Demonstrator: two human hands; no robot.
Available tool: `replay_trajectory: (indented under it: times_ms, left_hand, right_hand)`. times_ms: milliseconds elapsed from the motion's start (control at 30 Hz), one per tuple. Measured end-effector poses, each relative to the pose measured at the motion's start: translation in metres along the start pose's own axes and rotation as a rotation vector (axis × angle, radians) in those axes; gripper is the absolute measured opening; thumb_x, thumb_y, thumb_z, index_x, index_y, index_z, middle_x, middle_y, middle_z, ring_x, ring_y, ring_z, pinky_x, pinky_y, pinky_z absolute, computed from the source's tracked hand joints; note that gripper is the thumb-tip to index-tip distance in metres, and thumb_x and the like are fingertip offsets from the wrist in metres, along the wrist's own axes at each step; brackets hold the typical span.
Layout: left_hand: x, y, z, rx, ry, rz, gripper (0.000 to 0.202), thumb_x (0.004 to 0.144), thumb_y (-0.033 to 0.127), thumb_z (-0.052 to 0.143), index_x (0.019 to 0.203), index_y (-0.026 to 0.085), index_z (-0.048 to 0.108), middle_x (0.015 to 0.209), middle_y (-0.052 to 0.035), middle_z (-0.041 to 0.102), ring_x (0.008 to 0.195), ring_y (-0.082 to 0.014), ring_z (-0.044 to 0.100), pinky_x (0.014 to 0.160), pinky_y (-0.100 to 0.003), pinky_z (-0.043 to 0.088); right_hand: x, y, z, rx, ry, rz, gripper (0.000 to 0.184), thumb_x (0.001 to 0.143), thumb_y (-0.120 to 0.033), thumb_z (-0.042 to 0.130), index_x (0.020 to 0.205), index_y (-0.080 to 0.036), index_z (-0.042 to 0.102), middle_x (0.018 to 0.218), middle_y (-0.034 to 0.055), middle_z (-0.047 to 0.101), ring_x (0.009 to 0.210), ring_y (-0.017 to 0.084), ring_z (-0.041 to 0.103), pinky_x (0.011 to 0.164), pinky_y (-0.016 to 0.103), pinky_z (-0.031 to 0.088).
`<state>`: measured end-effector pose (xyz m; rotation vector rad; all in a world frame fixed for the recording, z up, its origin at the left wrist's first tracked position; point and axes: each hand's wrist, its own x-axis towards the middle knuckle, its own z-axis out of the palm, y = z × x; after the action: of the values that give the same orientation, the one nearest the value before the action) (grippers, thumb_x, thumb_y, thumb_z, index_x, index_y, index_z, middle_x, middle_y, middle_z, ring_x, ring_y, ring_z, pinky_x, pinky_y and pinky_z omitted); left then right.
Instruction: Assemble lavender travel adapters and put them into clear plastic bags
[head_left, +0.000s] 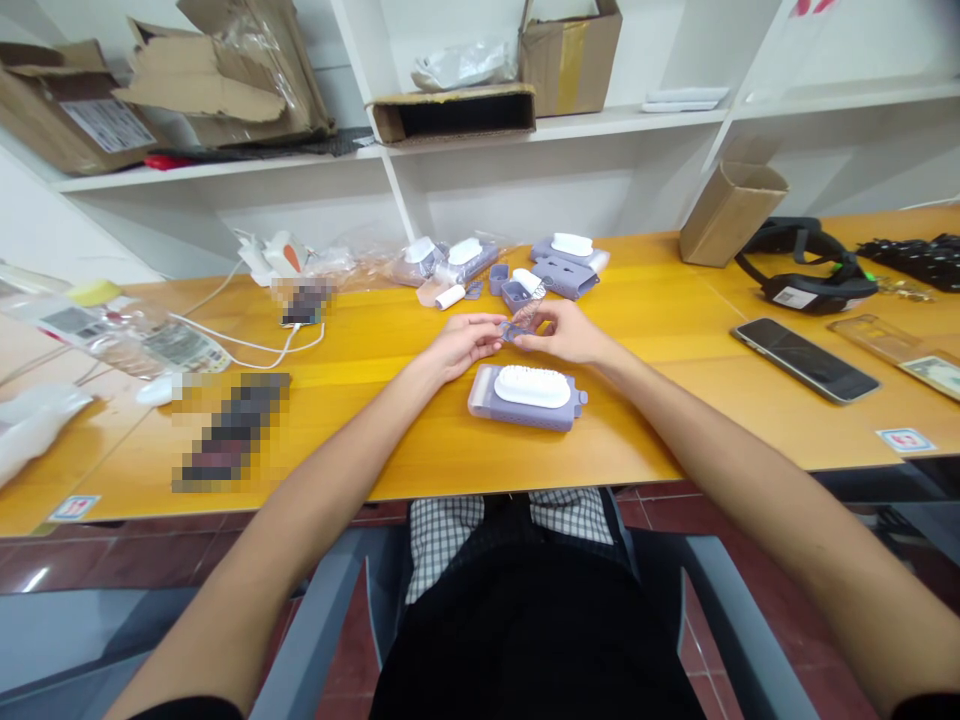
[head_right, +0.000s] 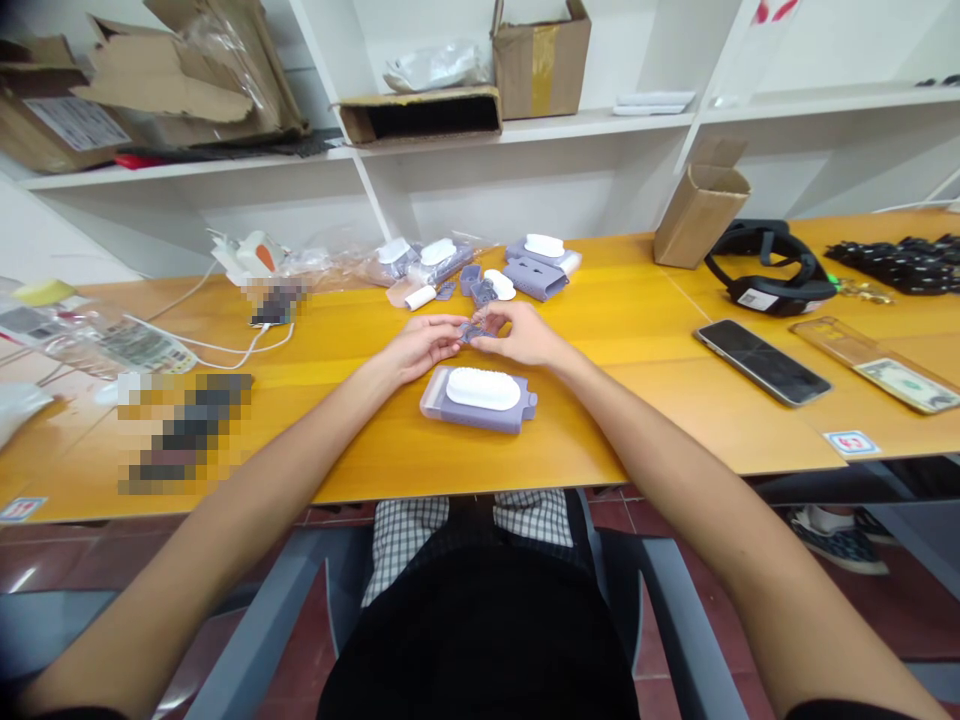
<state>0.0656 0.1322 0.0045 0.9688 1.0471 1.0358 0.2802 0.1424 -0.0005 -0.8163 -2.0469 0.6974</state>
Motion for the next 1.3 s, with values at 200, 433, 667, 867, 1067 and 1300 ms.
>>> replay_trajectory:
  times_ms: [200, 433, 667, 867, 1067, 1300]
  left_hand:
    - [-0.001, 0.002, 0.001, 0.018, -0.012, -0.014, 0.020, 0.079, -0.002, 0.070, 0.092, 0.011, 0.075, 0.076, -0.0036, 0.073, 0.064, -0.0074, 0.064, 0.068, -0.019, 0.055]
    - [-0.002, 0.002, -0.001, 0.027, -0.030, -0.032, 0.019, 0.081, -0.004, 0.070, 0.093, 0.010, 0.075, 0.078, -0.0041, 0.074, 0.059, -0.0061, 0.063, 0.067, -0.018, 0.055]
    - [-0.005, 0.003, 0.000, 0.030, -0.020, -0.033, 0.020, 0.082, -0.003, 0.071, 0.095, 0.010, 0.076, 0.077, -0.0039, 0.074, 0.064, -0.0081, 0.067, 0.075, -0.022, 0.059]
    - [-0.008, 0.001, 0.002, 0.054, 0.007, -0.023, 0.020, 0.080, -0.002, 0.075, 0.096, 0.010, 0.077, 0.083, -0.0060, 0.076, 0.069, -0.0098, 0.070, 0.082, -0.026, 0.062]
    - [-0.008, 0.003, 0.008, -0.011, 0.075, 0.039, 0.017, 0.080, 0.000, 0.077, 0.093, 0.010, 0.075, 0.088, -0.0066, 0.076, 0.077, -0.0117, 0.073, 0.085, -0.027, 0.065]
    - [-0.008, 0.002, 0.008, -0.012, 0.079, 0.020, 0.021, 0.081, -0.002, 0.074, 0.097, 0.012, 0.073, 0.087, -0.0057, 0.075, 0.077, -0.0121, 0.073, 0.085, -0.028, 0.064]
  right_hand:
    - [0.001, 0.003, -0.005, 0.039, -0.097, -0.005, 0.044, 0.078, -0.042, 0.082, 0.115, -0.018, 0.079, 0.100, 0.0065, 0.077, 0.089, 0.022, 0.067, 0.079, 0.035, 0.055]
    - [0.001, 0.001, -0.005, -0.007, -0.107, -0.027, 0.041, 0.079, -0.045, 0.083, 0.111, -0.019, 0.082, 0.093, 0.0051, 0.076, 0.080, 0.020, 0.064, 0.075, 0.034, 0.052]
    - [0.000, -0.001, -0.006, -0.119, -0.075, -0.078, 0.035, 0.081, -0.045, 0.084, 0.103, -0.018, 0.081, 0.093, 0.0071, 0.076, 0.077, 0.020, 0.062, 0.075, 0.035, 0.050]
    - [-0.001, -0.004, 0.000, -0.211, -0.002, -0.090, 0.028, 0.080, -0.040, 0.081, 0.095, -0.017, 0.078, 0.091, 0.0068, 0.076, 0.074, 0.019, 0.062, 0.073, 0.033, 0.048]
    - [-0.003, -0.004, 0.007, -0.297, 0.093, -0.053, 0.018, 0.081, -0.036, 0.077, 0.086, -0.018, 0.075, 0.092, 0.0062, 0.075, 0.076, 0.019, 0.063, 0.073, 0.032, 0.048]
    - [-0.004, -0.007, 0.006, -0.254, 0.093, -0.040, 0.043, 0.082, -0.031, 0.076, 0.122, -0.019, 0.071, 0.095, 0.0043, 0.076, 0.077, 0.020, 0.067, 0.078, 0.034, 0.052]
